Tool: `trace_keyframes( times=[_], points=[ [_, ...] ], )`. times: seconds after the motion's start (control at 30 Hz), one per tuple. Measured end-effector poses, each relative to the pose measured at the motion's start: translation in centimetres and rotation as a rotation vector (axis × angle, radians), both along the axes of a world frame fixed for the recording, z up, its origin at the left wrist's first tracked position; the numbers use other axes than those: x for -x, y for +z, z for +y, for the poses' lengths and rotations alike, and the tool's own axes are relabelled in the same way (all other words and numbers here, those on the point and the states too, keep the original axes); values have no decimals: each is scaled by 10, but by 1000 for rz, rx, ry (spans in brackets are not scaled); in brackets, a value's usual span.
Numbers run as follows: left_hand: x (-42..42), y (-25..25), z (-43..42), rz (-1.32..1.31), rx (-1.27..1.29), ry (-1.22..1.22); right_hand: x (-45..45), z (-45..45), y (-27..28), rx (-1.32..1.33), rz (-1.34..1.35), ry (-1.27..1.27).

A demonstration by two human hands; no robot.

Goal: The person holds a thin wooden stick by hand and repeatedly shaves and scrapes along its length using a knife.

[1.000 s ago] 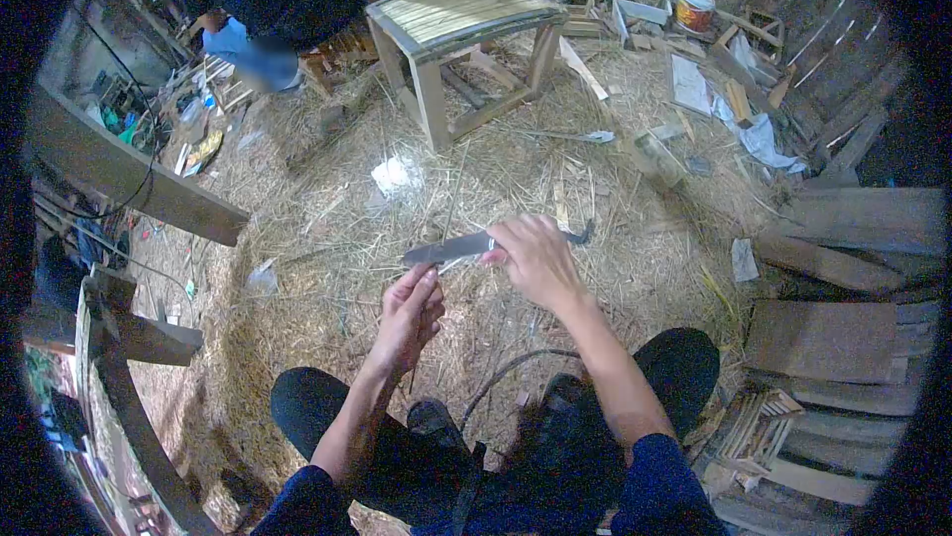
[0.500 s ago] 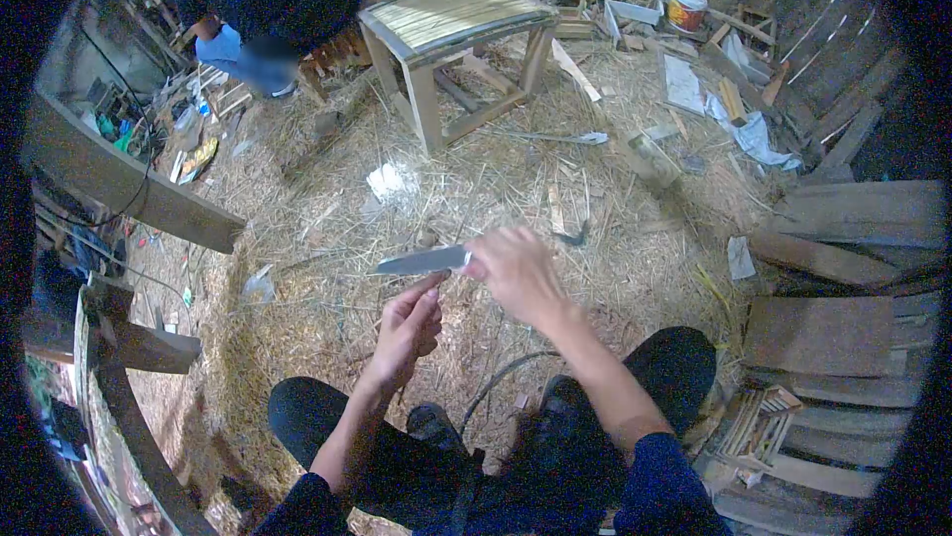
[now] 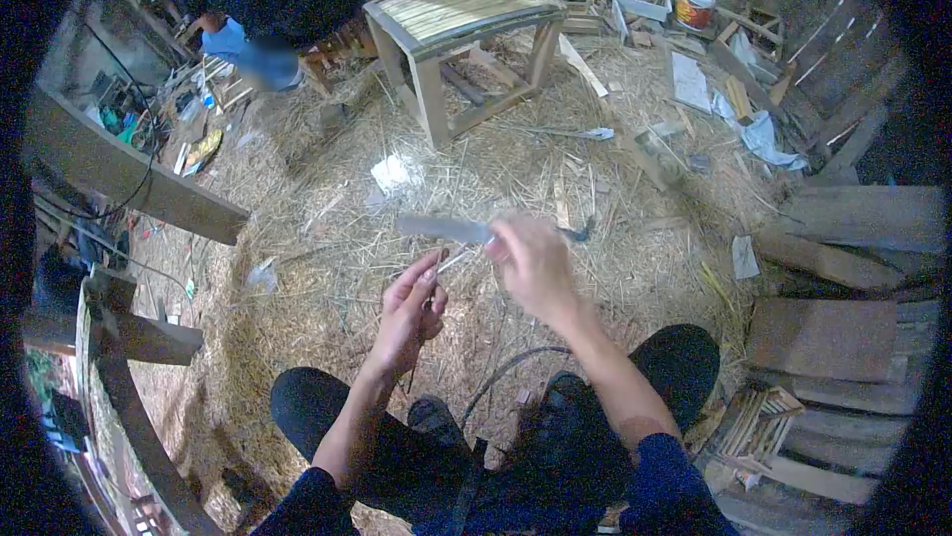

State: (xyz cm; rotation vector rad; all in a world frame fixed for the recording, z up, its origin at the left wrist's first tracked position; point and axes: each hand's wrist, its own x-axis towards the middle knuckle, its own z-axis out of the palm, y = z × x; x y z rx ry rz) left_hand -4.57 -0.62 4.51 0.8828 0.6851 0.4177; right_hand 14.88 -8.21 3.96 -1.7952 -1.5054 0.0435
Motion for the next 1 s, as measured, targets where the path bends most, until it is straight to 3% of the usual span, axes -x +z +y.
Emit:
trace_keyframes(
  times=[0.13,0.33,0.6,0.73,0.83,0.93,1.0],
  points=[
    [1,-7,-1,35,31,36,26,0,-2,114,17,217],
    [2,-8,-5,1,-50,26,30,-1,5,-3,43,283],
    [1,2,-4,17,67,-3,12,4,-2,14,-25,274],
    [1,5,-5,7,34,-20,12,4,-4,-58,-27,233],
    [2,10,-9,-19,3,-28,-19,8,-17,94,85,76],
    [-2,8,-13,9,-40,-4,-28,3,0,-12,-45,18],
    [-3,10,-8,24,-50,-2,-13,4,0,-27,-39,101]
  ],
)
